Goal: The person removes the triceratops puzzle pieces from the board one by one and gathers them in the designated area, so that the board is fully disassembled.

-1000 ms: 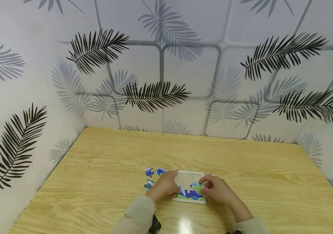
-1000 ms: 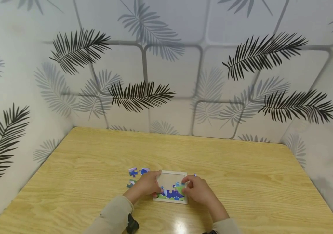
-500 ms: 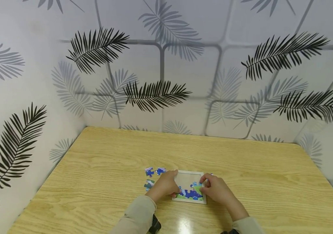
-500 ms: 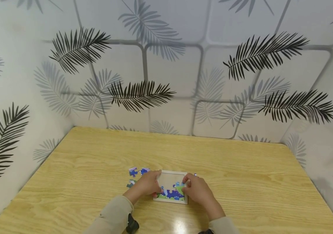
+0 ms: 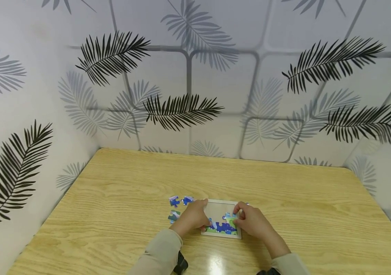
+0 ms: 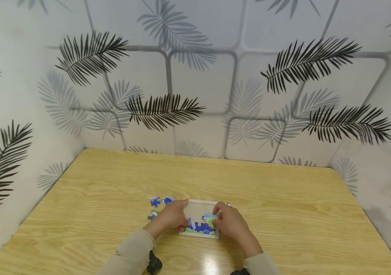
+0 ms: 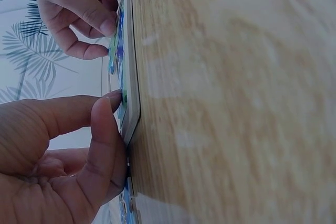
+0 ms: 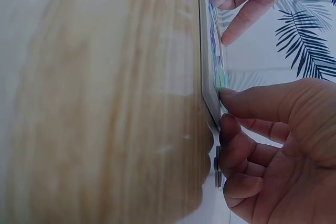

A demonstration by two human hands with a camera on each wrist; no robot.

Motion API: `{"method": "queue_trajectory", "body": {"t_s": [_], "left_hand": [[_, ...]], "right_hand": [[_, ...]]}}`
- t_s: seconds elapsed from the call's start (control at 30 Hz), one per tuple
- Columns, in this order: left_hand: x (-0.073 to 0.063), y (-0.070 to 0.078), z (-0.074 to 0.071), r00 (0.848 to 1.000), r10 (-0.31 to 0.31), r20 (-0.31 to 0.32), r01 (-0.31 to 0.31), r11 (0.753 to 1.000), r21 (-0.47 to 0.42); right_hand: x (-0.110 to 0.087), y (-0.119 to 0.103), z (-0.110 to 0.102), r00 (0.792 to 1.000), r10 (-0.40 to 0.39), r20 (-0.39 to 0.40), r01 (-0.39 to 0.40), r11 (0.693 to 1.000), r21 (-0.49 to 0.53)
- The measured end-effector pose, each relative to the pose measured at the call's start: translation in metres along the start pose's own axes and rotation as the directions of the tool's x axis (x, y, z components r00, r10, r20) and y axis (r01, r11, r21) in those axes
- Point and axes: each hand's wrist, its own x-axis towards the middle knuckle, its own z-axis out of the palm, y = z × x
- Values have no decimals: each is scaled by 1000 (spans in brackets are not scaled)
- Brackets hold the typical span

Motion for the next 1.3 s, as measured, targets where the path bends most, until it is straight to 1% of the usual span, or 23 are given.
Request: {"method": "queue_trajectory", "body": {"t_s": [0.23, 0.6, 0.87, 1.13, 1.3], "left_hand": [[0, 1, -2, 1000, 5, -3, -5, 1000, 2], [0, -1, -1, 1000, 14, -3, -14, 1000, -12], [0, -2, 0, 1000, 10, -3, -10, 1000, -12], [-1, 2, -1, 1000, -8, 8, 9, 1000, -10], [0, 1, -1, 1000, -3, 10, 3, 1000, 2]], "right_hand": [[1, -1, 0, 1000, -2, -4, 2, 1000, 2], [3, 0, 5, 998, -30, -47, 32, 999, 43], [3, 1, 7, 998, -3, -68, 8, 997, 72], [3, 3, 5, 994, 25, -109, -11, 993, 120], [4, 5, 4, 993, 51, -107, -32, 985, 168]]}}
